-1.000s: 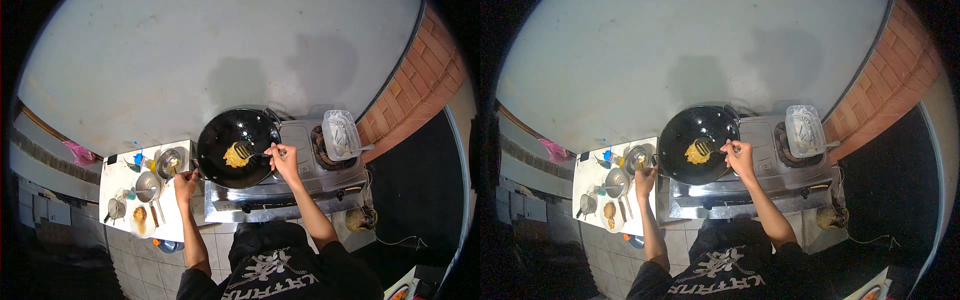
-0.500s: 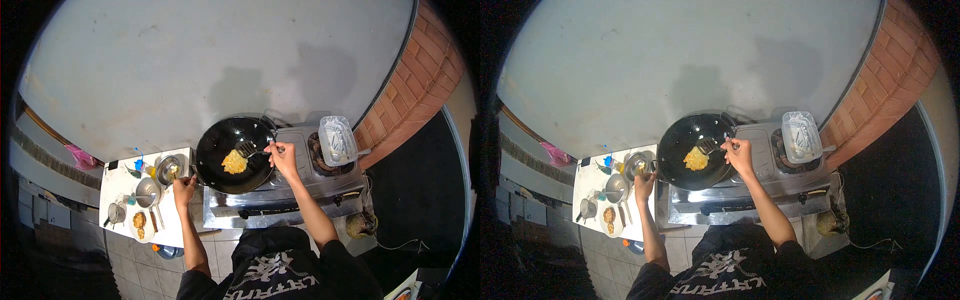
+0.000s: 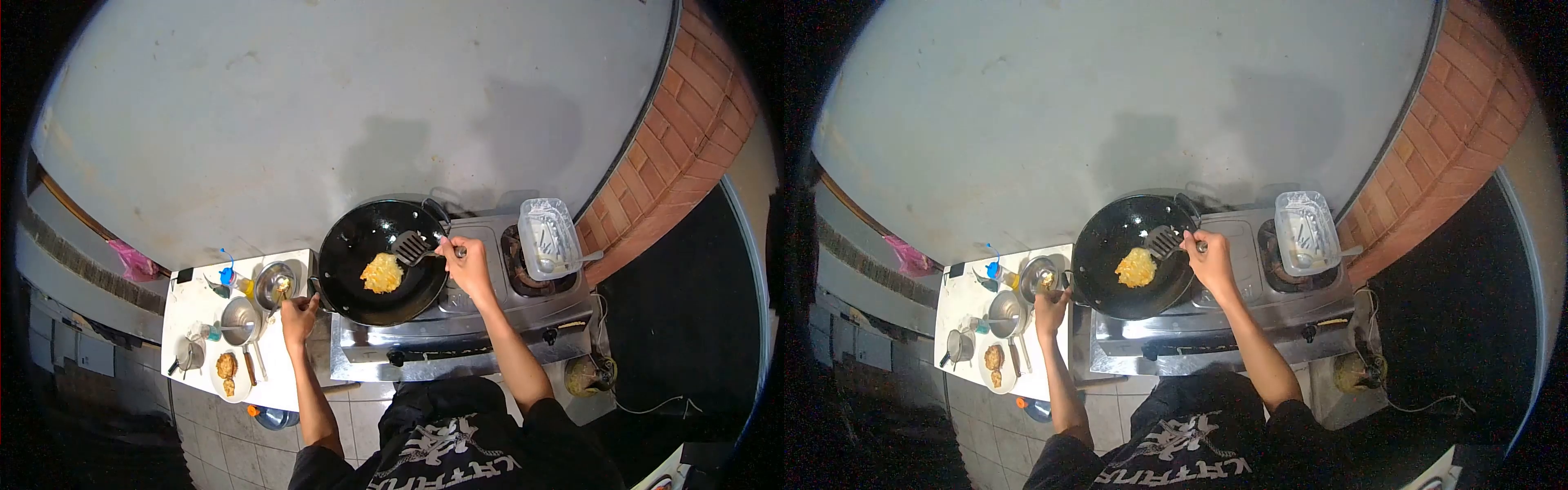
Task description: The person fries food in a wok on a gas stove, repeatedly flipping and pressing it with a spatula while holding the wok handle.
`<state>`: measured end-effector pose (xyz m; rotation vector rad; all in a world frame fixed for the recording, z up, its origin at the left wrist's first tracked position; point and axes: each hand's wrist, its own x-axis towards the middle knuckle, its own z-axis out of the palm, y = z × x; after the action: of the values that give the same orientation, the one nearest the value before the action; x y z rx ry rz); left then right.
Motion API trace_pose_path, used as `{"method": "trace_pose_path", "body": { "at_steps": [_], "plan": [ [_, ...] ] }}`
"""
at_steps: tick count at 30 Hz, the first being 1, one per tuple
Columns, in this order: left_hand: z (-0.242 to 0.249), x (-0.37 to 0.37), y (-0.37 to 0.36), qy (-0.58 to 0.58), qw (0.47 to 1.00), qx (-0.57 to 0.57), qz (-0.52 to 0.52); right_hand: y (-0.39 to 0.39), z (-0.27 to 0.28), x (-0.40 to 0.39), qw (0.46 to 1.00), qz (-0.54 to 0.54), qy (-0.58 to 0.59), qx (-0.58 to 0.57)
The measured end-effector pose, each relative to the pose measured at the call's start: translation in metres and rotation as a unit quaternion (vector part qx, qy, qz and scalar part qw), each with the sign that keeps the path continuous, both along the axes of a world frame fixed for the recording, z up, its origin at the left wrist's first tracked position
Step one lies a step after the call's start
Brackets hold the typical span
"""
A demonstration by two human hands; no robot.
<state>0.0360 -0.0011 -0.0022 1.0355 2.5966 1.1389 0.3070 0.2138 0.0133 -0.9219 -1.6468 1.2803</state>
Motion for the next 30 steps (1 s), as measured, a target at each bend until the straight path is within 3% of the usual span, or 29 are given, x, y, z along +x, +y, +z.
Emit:
{"method": "trace_pose_path", "body": {
  "at_steps": [2, 5, 8, 12, 14, 15, 22, 30],
  "plan": [
    [-0.001, 0.0, 0.0, -0.004, 1.0, 0.007, 0.003, 0.003, -0.002, -0.003, 0.997, -0.013, -0.009, 0.08],
    [0.001, 0.001, 0.001, -0.001, 1.0, -0.004, 0.003, 0.01, -0.004, -0.007, 0.993, -0.017, -0.023, 0.11],
    [-0.002, -0.002, -0.001, -0.005, 1.0, -0.008, -0.001, 0.013, 0.011, -0.01, 0.994, -0.021, -0.076, 0.08],
    [0.008, 0.004, 0.0, -0.01, 1.0, -0.008, -0.003, 0.007, 0.013, -0.012, 0.993, 0.011, -0.056, 0.106],
    [0.009, 0.003, 0.002, -0.013, 1.0, -0.016, 0.0, -0.002, 0.013, -0.01, 0.999, 0.021, -0.046, 0.0],
    [0.007, 0.003, 0.002, -0.01, 1.0, -0.019, -0.001, -0.004, 0.01, -0.011, 1.0, 0.016, -0.006, -0.002],
    [0.005, 0.002, 0.001, -0.003, 1.0, -0.015, -0.003, 0.001, -0.002, -0.008, 0.999, 0.026, -0.003, -0.044],
    [0.003, 0.0, 0.0, 0.0, 1.0, -0.019, 0.0, -0.002, -0.007, -0.007, 0.987, -0.06, 0.114, -0.1]
  ]
}}
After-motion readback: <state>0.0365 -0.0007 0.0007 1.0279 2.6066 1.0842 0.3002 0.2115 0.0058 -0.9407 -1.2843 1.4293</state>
